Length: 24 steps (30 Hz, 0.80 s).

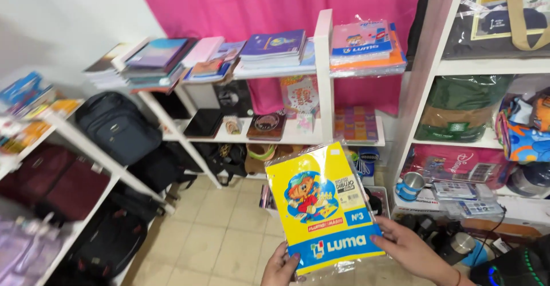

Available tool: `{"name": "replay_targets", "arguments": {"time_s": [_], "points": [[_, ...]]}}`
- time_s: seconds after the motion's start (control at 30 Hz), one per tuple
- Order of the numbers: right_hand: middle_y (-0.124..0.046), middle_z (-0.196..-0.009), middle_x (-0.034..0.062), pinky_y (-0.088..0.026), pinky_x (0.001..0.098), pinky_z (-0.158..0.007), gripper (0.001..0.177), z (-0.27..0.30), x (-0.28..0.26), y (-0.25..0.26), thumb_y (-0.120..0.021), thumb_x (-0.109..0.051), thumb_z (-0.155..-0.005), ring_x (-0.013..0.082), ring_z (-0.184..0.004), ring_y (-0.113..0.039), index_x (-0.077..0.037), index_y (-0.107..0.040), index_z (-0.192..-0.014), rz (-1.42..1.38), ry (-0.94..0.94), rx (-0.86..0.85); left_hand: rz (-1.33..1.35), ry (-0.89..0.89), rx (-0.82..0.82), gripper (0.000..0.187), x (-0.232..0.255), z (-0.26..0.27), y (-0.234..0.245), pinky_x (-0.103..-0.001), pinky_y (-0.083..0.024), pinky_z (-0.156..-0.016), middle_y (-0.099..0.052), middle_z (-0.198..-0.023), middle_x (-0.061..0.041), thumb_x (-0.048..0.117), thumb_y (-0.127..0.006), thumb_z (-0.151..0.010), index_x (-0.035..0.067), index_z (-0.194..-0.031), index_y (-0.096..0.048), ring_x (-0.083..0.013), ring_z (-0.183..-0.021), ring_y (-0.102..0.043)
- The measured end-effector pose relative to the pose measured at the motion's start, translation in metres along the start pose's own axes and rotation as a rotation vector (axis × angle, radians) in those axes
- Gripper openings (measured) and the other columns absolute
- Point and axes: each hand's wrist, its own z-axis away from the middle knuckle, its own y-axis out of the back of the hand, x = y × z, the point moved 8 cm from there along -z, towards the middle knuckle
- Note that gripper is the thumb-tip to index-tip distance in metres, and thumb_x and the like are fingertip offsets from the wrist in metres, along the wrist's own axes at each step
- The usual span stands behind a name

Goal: The person picks up various stationery items, including notebooks, plastic folders, and drawing books, from a white counter and shelves. They place these items onto a shelf unit against a pink wall, arranging them in stacks.

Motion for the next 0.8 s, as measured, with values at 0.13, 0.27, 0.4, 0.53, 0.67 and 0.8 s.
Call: {"name": "replay_targets", "arguments": {"time_s": [0.13,0.27,0.4,0.53,0.67,0.8], "points": [[-0.082,-0.13,0.0128,-0.064,0.0373,-0.096,0.054,-0.052,-0.031,0.029,-0.067,-0.009,-0.092,0.0254,-0.111,-0.079,-0.009,-0.058,-0.146,-0.032,0.004,0.224,-0.237,-0.105,-0.193,0.049,0.076,-0.076,-0.029,-0.038,-0.067,-0.075,-0.079,-0.128,-0.01,0.021,-0.067,-0.098,0.018,-0.146,-0.057,-0.0276,-0.111,-0.076],[-0.083,-0.124,0.0135,-0.062,0.0357,-0.097,0.06,-0.09,-0.024,0.08,-0.07,-0.006,-0.089,0.0223,-0.106,-0.078,-0.01,-0.058,-0.148,-0.028,0.143,0.395,-0.306,-0.181,-0.386,0.05,0.13,-0.121,-0.085,-0.032,-0.063,-0.082,-0.077,-0.132,-0.007,0.022,-0.066,-0.097,0.017,-0.145,-0.056,-0.0197,-0.109,-0.075],[-0.085,-0.109,0.0226,-0.062,0.0408,-0.08,0.041,-0.113,-0.047,0.131,-0.069,-0.006,-0.091,0.0318,-0.091,-0.079,0.0,-0.068,-0.132,-0.073,0.047,0.515,-0.54,-0.282,-0.498,0.047,0.171,-0.159,-0.148,-0.028,-0.061,-0.074,-0.077,-0.124,-0.003,0.029,-0.06,-0.099,0.019,-0.145,-0.055,-0.0151,-0.102,-0.074],[-0.081,-0.105,0.0137,-0.055,0.0337,-0.081,0.035,-0.144,-0.092,0.195,-0.071,-0.008,-0.091,0.0221,-0.09,-0.07,-0.001,-0.074,-0.126,0.073,0.208,0.663,-0.733,-0.51,-0.485,0.048,0.226,-0.189,-0.217,-0.028,-0.053,-0.088,-0.074,-0.118,-0.001,0.035,-0.058,-0.098,0.021,-0.144,-0.057,-0.013,-0.102,-0.07],[-0.074,-0.125,0.0159,-0.053,0.0382,-0.095,0.038,-0.185,-0.182,0.243,-0.063,-0.008,-0.096,0.025,-0.109,-0.067,-0.001,-0.065,-0.133,-0.023,0.215,0.745,-0.785,-0.695,-0.373,0.049,0.309,-0.195,-0.288,-0.027,-0.049,-0.072,-0.073,-0.097,0.002,0.04,-0.057,-0.096,0.029,-0.144,-0.056,-0.0091,-0.078,-0.063],[-0.071,-0.123,0.0155,-0.056,0.0436,-0.074,0.032,-0.241,-0.292,0.274,-0.056,-0.014,-0.105,0.0298,-0.102,-0.067,-0.002,-0.065,-0.133,0.073,0.277,0.738,-0.416,-0.672,-0.458,0.077,0.356,-0.217,-0.344,-0.025,-0.06,-0.07,-0.068,-0.121,-0.01,0.024,-0.057,-0.099,0.017,-0.166,-0.018,-0.0143,-0.076,-0.07]]}}
